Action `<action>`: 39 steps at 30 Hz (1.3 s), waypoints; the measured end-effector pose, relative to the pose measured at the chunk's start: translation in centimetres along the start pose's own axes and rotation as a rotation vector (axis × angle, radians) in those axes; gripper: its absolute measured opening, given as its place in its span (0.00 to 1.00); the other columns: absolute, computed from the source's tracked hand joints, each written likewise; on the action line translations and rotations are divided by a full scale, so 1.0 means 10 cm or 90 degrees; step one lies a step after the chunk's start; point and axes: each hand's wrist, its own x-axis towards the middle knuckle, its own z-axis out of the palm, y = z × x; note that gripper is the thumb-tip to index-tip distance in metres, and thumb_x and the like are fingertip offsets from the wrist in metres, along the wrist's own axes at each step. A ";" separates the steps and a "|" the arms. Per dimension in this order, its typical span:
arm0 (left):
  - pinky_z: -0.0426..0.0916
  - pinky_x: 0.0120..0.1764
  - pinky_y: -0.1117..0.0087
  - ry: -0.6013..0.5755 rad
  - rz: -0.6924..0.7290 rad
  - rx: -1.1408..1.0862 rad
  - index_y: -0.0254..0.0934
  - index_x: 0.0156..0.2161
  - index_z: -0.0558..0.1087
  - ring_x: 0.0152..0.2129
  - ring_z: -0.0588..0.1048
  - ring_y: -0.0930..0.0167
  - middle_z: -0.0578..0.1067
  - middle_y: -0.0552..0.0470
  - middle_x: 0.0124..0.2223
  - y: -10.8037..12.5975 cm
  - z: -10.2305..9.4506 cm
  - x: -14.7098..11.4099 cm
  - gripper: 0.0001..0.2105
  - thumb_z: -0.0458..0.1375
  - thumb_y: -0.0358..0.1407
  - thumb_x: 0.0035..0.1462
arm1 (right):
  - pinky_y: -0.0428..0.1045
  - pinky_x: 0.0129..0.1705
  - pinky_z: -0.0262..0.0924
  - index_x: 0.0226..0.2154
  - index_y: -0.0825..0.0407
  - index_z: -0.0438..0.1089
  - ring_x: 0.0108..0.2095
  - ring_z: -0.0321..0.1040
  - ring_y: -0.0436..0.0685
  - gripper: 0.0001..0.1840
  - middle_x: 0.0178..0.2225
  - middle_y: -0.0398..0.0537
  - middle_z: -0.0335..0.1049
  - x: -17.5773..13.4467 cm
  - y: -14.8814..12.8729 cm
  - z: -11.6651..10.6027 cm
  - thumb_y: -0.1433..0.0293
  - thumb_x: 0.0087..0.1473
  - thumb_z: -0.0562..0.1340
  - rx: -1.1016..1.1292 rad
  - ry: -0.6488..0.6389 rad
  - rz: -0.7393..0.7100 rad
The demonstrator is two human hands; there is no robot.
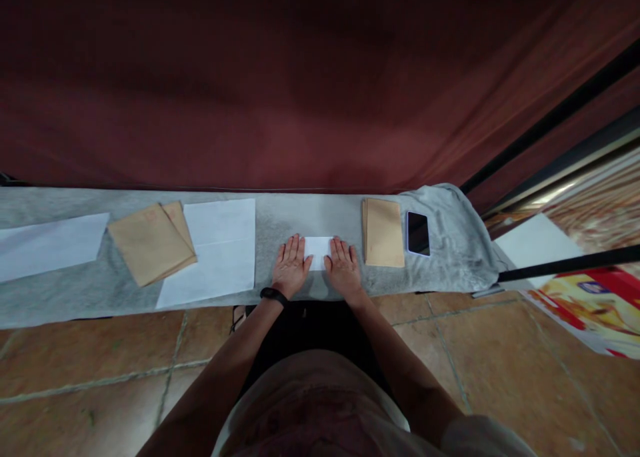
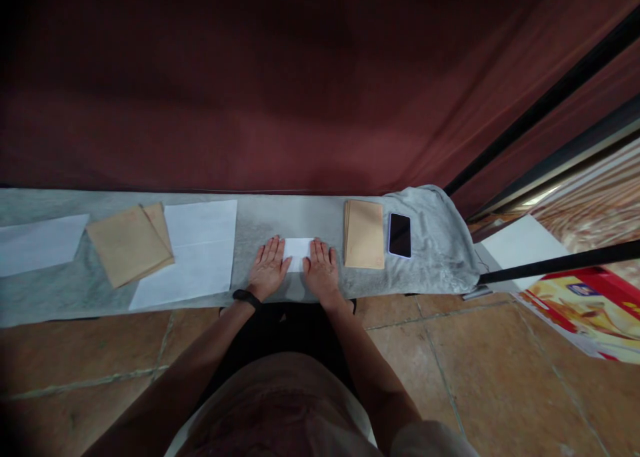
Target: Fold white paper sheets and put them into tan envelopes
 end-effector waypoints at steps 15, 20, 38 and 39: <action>0.48 0.69 0.50 -0.015 0.013 0.011 0.29 0.71 0.54 0.71 0.49 0.58 0.51 0.37 0.73 -0.02 0.00 0.00 0.29 0.42 0.39 0.68 | 0.63 0.70 0.44 0.68 0.56 0.55 0.70 0.50 0.62 0.29 0.70 0.57 0.52 0.11 -0.26 0.13 0.62 0.71 0.50 0.042 -0.018 -0.083; 0.48 0.69 0.50 0.017 -0.013 -0.004 0.26 0.70 0.53 0.71 0.50 0.57 0.51 0.35 0.73 -0.02 0.03 -0.01 0.31 0.42 0.43 0.69 | 0.63 0.70 0.44 0.69 0.60 0.53 0.69 0.52 0.64 0.30 0.69 0.60 0.53 0.05 -0.10 0.10 0.63 0.71 0.50 0.019 0.013 -0.057; 0.63 0.61 0.53 0.073 -0.161 -0.165 0.30 0.63 0.65 0.59 0.70 0.57 0.73 0.36 0.61 -0.06 -0.10 -0.04 0.26 0.48 0.37 0.61 | 0.65 0.69 0.45 0.69 0.62 0.53 0.69 0.53 0.66 0.32 0.69 0.63 0.54 -0.07 0.02 0.08 0.62 0.70 0.49 -0.008 0.045 0.003; 0.64 0.60 0.53 0.072 -0.182 -0.202 0.30 0.62 0.67 0.57 0.72 0.57 0.75 0.36 0.59 -0.07 -0.11 0.01 0.26 0.49 0.36 0.60 | 0.65 0.69 0.45 0.68 0.63 0.54 0.68 0.53 0.67 0.32 0.68 0.63 0.54 -0.07 0.02 0.08 0.62 0.70 0.49 -0.009 0.049 0.002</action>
